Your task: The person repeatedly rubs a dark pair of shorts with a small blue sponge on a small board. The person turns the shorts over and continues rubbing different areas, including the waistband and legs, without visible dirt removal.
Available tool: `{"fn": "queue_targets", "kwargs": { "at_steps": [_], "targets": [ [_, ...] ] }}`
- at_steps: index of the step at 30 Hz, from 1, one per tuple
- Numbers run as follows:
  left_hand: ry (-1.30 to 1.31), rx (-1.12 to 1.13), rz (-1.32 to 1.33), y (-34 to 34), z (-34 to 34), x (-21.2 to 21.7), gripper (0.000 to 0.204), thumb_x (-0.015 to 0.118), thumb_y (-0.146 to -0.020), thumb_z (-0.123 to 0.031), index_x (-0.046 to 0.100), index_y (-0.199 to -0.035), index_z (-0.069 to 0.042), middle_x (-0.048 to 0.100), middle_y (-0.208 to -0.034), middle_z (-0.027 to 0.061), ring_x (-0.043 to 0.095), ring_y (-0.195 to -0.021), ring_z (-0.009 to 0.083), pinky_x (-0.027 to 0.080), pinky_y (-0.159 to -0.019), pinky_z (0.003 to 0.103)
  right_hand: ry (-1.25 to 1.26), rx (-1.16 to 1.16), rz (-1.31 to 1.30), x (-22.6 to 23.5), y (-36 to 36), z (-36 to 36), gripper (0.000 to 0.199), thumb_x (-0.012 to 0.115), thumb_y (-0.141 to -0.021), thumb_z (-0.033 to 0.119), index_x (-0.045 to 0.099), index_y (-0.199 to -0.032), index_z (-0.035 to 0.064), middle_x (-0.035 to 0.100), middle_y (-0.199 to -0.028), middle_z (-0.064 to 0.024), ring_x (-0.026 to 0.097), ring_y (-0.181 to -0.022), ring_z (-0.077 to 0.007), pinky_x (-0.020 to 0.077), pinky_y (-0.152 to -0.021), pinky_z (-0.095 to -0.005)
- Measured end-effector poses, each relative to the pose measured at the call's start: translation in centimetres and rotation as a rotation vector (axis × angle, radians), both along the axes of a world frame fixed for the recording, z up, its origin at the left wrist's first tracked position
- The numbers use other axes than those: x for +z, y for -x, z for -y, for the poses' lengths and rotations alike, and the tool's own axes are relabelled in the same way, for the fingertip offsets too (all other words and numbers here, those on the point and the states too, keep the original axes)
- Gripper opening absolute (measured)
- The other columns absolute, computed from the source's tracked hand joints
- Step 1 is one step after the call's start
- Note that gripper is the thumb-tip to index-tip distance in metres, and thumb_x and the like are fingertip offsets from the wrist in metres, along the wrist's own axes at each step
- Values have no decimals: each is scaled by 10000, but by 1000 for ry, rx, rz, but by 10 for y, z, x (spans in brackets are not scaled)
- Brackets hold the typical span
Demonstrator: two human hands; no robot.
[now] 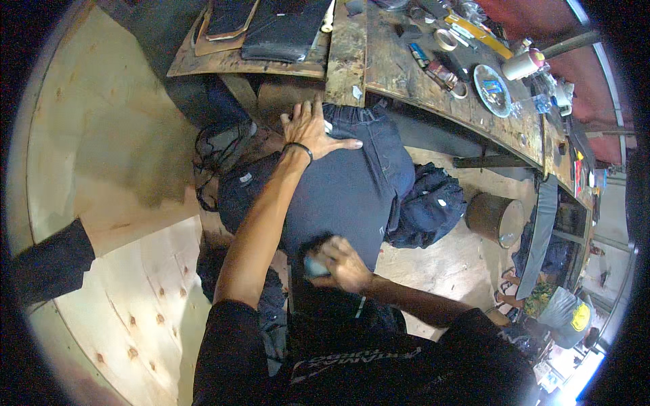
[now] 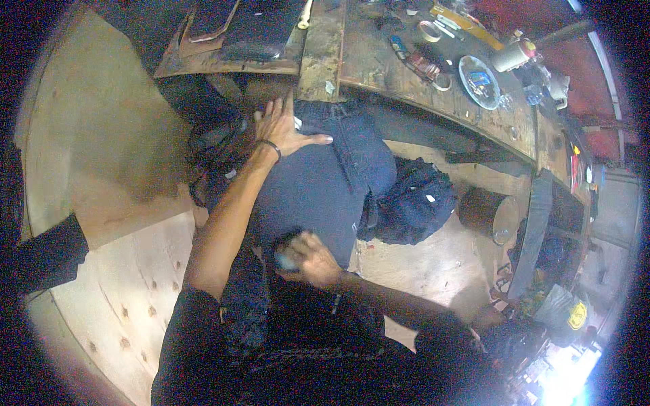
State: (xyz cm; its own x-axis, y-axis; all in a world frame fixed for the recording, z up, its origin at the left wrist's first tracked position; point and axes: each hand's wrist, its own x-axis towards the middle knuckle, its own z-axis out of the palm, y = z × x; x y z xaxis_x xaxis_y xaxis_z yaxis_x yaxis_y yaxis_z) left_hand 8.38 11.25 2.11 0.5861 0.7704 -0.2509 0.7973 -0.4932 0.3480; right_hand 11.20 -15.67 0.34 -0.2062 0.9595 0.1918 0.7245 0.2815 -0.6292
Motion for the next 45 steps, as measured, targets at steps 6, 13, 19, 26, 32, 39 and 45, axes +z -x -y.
{"fn": "queue_targets", "kwargs": {
  "at_steps": [6,13,19,26,32,39,45],
  "targets": [
    [14,4,-44,-3,4,7,1552,752,-503,-1023,464,-1572,65,542,-1569,265,487,-1485,406,389,-1173,647,105,-296,222,-14,-19,4,741,914,-782,450,698,-1354,31,697,-1135,-142,632,-1156,-371,404,-1172,-578],
    [-83,27,-50,-5,6,3,1475,749,-539,-1013,507,-1527,54,571,-1519,276,512,-1453,415,398,-1164,648,-15,-240,13,-5,-26,32,635,939,-794,399,719,-1271,42,674,-1078,-132,648,-1039,-378,500,-1023,-573],
    [-135,30,-62,-8,6,-4,1479,757,-563,-995,472,-1567,52,531,-1572,264,503,-1470,420,372,-1190,665,359,-211,-157,2,-38,42,792,940,-716,453,712,-1363,57,684,-1259,-241,594,-1307,-439,405,-1218,-620],
    [-95,10,-27,-4,7,-1,1491,733,-559,-1017,473,-1569,50,551,-1539,282,516,-1457,428,373,-1181,678,146,-177,-71,13,-44,27,622,960,-706,410,776,-1178,49,718,-1133,-138,642,-1148,-374,449,-1117,-588],
    [-9,3,32,2,4,0,1533,722,-508,-1044,495,-1552,55,547,-1546,267,473,-1495,429,354,-1182,678,14,-49,-1,7,-5,17,532,966,-720,393,788,-1087,51,705,-1058,-128,649,-1047,-333,514,-990,-528],
    [-31,19,142,3,1,-25,1562,712,-512,-1048,450,-1586,55,494,-1615,250,386,-1564,425,296,-1231,688,155,-147,129,11,14,7,713,946,-662,504,762,-1166,34,697,-1123,-202,617,-1103,-422,516,-997,-513],
    [-186,161,931,33,3,-16,1285,915,-624,-797,442,-1604,-114,487,-1541,230,454,-1458,438,352,-1232,573,144,-809,-253,37,-94,1,452,417,-1167,252,622,-1432,-51,691,-1411,-241,671,-1288,-332,520,-1137,-455]
  ]
}}
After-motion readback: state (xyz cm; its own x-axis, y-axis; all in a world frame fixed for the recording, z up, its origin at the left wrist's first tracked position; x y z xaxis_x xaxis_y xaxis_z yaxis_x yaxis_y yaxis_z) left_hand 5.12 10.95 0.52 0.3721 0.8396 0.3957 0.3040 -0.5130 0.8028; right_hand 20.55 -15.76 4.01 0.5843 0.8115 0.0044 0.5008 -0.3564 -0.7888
